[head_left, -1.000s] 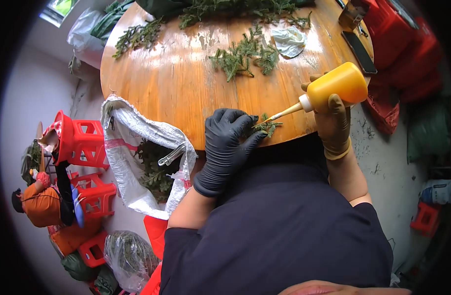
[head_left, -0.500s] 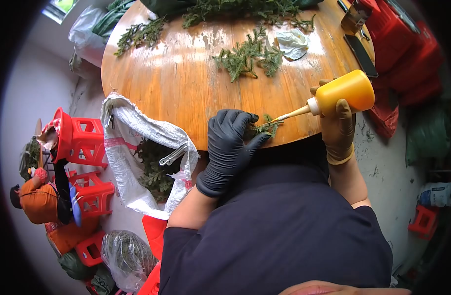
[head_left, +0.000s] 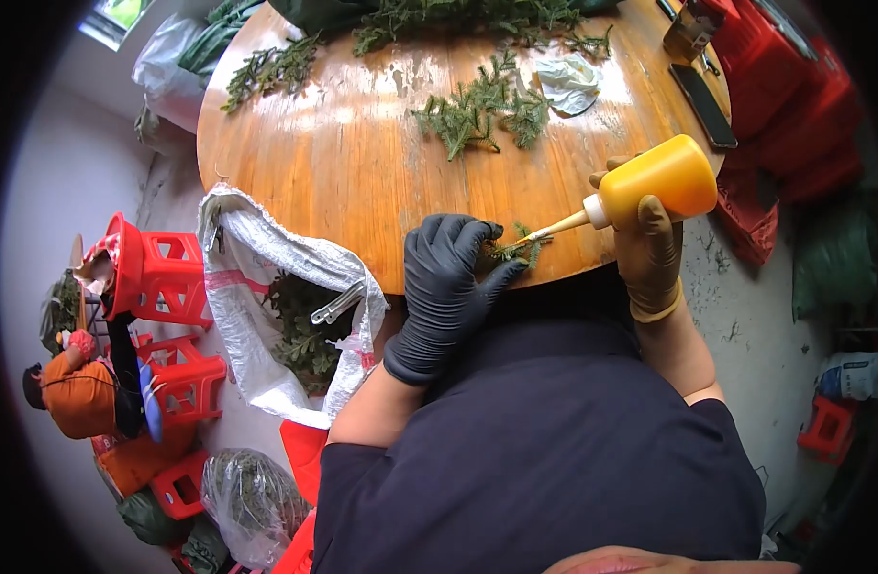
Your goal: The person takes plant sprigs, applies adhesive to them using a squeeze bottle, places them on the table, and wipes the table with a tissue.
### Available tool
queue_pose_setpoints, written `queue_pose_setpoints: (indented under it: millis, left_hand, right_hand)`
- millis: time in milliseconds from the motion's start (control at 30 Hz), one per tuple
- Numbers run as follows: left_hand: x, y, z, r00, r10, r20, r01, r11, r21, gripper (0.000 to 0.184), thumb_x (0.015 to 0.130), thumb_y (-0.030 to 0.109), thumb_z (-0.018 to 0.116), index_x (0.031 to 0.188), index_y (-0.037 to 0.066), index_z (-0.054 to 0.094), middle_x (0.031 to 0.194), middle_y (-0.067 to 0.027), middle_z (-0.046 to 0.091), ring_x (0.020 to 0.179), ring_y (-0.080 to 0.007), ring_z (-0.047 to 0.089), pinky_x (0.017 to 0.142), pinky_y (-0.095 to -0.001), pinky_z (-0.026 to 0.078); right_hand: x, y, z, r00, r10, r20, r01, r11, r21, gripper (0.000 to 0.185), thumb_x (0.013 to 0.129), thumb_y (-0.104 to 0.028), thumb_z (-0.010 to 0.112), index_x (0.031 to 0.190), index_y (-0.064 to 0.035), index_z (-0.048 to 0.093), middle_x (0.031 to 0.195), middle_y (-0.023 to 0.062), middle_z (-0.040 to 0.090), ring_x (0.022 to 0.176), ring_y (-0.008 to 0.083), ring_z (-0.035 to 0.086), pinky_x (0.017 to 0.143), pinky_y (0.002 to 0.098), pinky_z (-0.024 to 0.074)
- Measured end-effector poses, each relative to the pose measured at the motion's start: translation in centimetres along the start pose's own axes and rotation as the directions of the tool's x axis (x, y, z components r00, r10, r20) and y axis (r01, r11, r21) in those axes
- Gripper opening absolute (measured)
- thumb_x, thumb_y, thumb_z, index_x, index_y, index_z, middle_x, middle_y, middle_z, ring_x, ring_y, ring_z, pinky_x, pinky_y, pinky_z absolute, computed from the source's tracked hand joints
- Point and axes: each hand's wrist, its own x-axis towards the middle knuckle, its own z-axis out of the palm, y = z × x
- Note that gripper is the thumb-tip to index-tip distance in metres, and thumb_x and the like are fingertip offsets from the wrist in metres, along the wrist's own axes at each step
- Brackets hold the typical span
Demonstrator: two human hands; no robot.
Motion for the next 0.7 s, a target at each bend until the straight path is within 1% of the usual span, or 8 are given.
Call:
queue_pose_setpoints:
  millis: [100, 300, 433, 700]
  left_hand:
    - [0.0, -0.1, 0.1, 1.000, -0.001, 0.011, 0.001, 1.000, -0.001, 0.042, 0.066, 0.030, 0.087, 0.097, 0.011, 0.067, 0.090, -0.0034, 0.062, 0.091, -0.0266, 0.056, 0.082, -0.0399, 0.041]
    - [0.0, -0.1, 0.1, 1.000, 0.002, 0.019, -0.002, 1.000, -0.007, 0.039, 0.066, 0.029, 0.087, 0.094, 0.010, 0.068, 0.088, -0.0032, 0.062, 0.090, -0.0264, 0.056, 0.081, -0.0399, 0.041]
    - [0.0, 0.0, 0.1, 1.000, -0.013, 0.023, 0.013, 1.000, 0.003, 0.035, 0.067, 0.029, 0.086, 0.090, 0.009, 0.069, 0.088, -0.0038, 0.063, 0.089, -0.0267, 0.056, 0.081, -0.0401, 0.041]
    - [0.1, 0.2, 0.0, 0.999, -0.021, 0.030, 0.021, 1.000, -0.007, 0.032, 0.068, 0.027, 0.086, 0.088, 0.008, 0.069, 0.088, -0.0048, 0.063, 0.089, -0.0278, 0.056, 0.080, -0.0407, 0.042]
  right_hand:
    - [-0.1, 0.1, 0.1, 1.000, 0.010, -0.005, -0.010, 1.000, 0.012, 0.048, 0.096, -0.033, 0.064, 0.131, -0.0034, 0.051, 0.124, 0.0145, 0.060, 0.111, 0.0295, 0.063, 0.101, 0.0477, 0.0466]
    - [-0.2, 0.3, -0.6, 0.999, -0.035, -0.016, 0.034, 0.999, -0.020, 0.047, 0.095, -0.033, 0.064, 0.129, -0.0027, 0.052, 0.122, 0.0143, 0.061, 0.109, 0.0285, 0.064, 0.101, 0.0473, 0.0468]
    - [-0.3, -0.1, -0.8, 0.998, -0.052, -0.025, 0.051, 0.998, -0.036, 0.046, 0.096, -0.033, 0.063, 0.129, -0.0027, 0.052, 0.121, 0.0140, 0.061, 0.108, 0.0278, 0.064, 0.101, 0.0466, 0.0467]
    - [-0.2, 0.0, -1.9, 0.997, -0.069, -0.044, 0.069, 0.998, -0.013, 0.044, 0.097, -0.031, 0.061, 0.129, -0.0026, 0.053, 0.121, 0.0126, 0.062, 0.108, 0.0274, 0.064, 0.100, 0.0453, 0.0475]
